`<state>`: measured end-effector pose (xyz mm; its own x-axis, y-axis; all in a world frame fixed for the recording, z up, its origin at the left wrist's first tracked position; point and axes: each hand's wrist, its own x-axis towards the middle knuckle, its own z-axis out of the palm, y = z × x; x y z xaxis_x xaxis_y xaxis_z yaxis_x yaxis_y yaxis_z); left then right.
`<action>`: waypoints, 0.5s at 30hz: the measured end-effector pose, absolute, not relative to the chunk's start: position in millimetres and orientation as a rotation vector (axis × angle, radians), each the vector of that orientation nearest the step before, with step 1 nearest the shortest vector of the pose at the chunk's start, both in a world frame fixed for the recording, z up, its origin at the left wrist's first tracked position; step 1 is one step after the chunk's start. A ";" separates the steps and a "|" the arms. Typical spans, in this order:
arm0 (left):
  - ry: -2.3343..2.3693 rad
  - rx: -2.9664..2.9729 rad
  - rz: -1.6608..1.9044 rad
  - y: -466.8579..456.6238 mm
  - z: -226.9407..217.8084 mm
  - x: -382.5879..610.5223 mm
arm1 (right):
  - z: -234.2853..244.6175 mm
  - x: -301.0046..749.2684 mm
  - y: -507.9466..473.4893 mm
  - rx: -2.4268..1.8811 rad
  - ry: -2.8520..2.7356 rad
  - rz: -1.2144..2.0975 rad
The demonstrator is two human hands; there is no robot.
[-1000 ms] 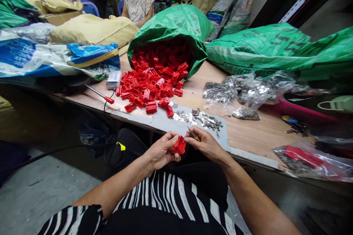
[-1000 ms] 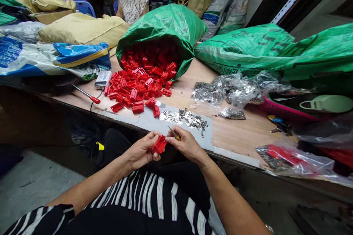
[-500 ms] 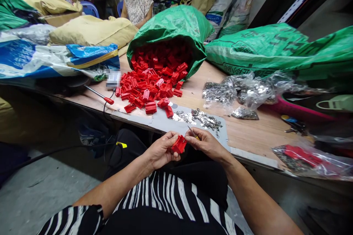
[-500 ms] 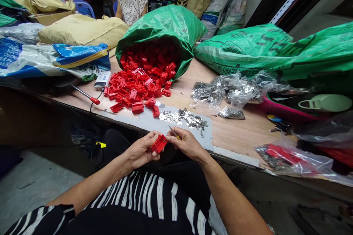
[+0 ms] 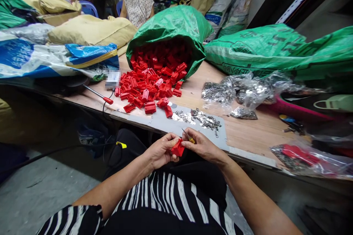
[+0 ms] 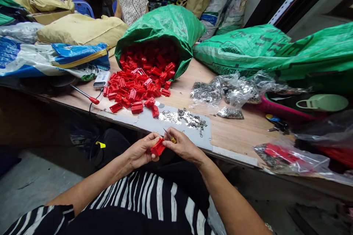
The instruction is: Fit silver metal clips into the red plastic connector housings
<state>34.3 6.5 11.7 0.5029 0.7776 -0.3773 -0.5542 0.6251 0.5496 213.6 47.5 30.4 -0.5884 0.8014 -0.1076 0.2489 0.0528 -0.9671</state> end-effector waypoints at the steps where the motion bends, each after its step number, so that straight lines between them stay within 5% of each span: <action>1: 0.645 0.378 0.828 6.9 11.7 34.3 | 30.0 213.3 47.1 -1.044 -1.862 1.559; 7: 0.791 0.633 0.890 8.6 15.1 31.5 | 28.3 219.0 48.6 -1.085 -1.673 1.586; 15: 1.137 1.745 1.350 2.2 10.5 29.7 | 17.0 214.6 40.8 -1.177 -1.619 1.438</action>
<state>29.7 2.2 10.5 0.0947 0.9098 0.4041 0.2434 -0.4148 0.8768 214.6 40.8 17.0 -0.3734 0.9239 -0.0840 0.1923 -0.0115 -0.9813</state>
